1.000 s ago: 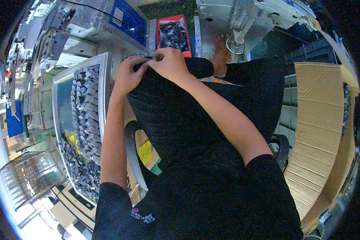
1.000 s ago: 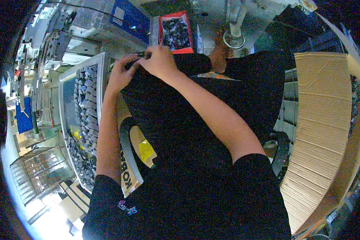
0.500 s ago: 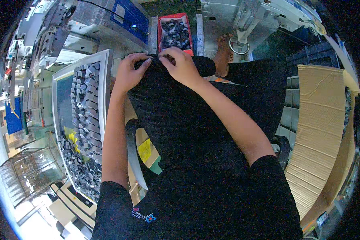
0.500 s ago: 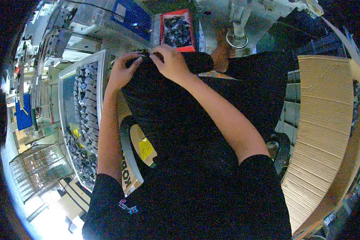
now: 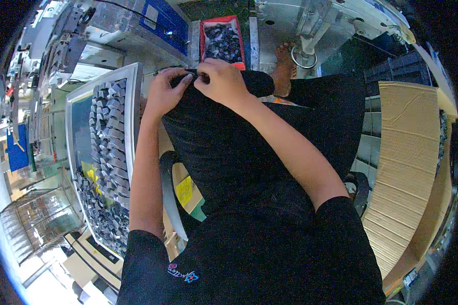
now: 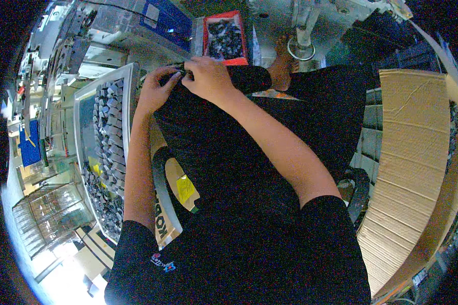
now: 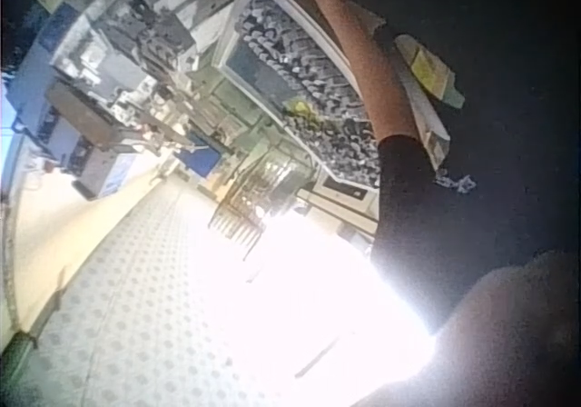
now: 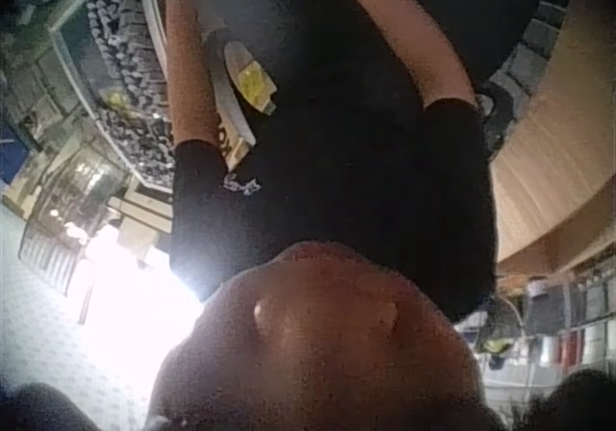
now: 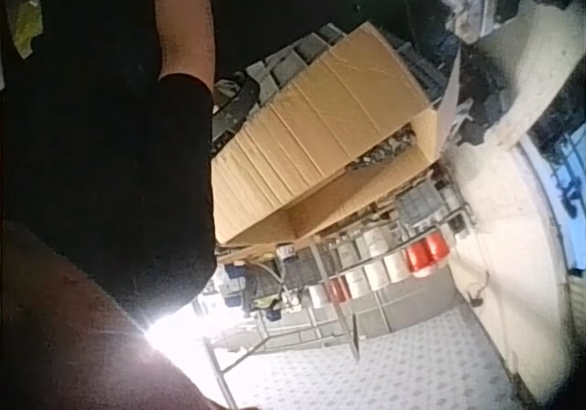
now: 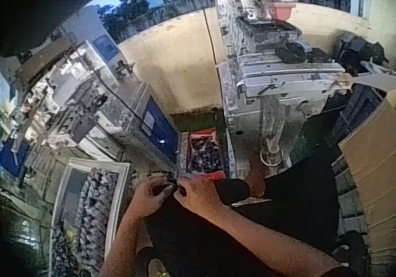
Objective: Operating a pad printer to mark small plastic parts and then inspecting and cleaning them.
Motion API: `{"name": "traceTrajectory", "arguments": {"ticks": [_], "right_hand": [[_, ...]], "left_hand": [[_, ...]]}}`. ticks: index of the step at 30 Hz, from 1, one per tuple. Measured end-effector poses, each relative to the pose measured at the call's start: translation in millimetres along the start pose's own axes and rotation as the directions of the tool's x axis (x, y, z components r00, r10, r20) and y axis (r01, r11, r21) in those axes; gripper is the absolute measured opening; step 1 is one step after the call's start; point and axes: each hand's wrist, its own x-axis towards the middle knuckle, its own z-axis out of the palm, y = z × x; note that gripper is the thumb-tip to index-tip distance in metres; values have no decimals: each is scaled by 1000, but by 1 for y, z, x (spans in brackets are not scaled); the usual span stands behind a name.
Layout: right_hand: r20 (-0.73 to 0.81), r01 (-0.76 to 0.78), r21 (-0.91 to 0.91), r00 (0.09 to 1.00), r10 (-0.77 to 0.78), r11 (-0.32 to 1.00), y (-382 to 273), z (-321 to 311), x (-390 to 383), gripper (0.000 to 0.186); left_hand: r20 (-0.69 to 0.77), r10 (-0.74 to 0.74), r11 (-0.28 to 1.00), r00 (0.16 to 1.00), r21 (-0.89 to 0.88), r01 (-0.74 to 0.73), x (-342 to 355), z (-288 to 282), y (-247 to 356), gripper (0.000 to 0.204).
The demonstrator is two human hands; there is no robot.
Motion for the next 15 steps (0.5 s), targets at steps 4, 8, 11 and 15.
{"name": "traceTrajectory", "arguments": {"ticks": [4,8,11,15], "right_hand": [[-49,-13,-40,999,11,999,-5,4,2,16],[-92,-73,-65,994,67,995,6,1,-1,17],[-103,-195,-70,977,187,978,21,-10,-6,18],[-80,-275,-15,959,273,961,29,-17,-11,18]], "left_hand": [[-11,23,997,1000,80,-22,-2,-1,2,29],[-29,-13,994,999,111,16,-3,-1,4,30],[-37,-56,998,998,24,57,-3,0,6,29],[-38,-29,1000,999,-11,29,-3,0,8,29]]}}
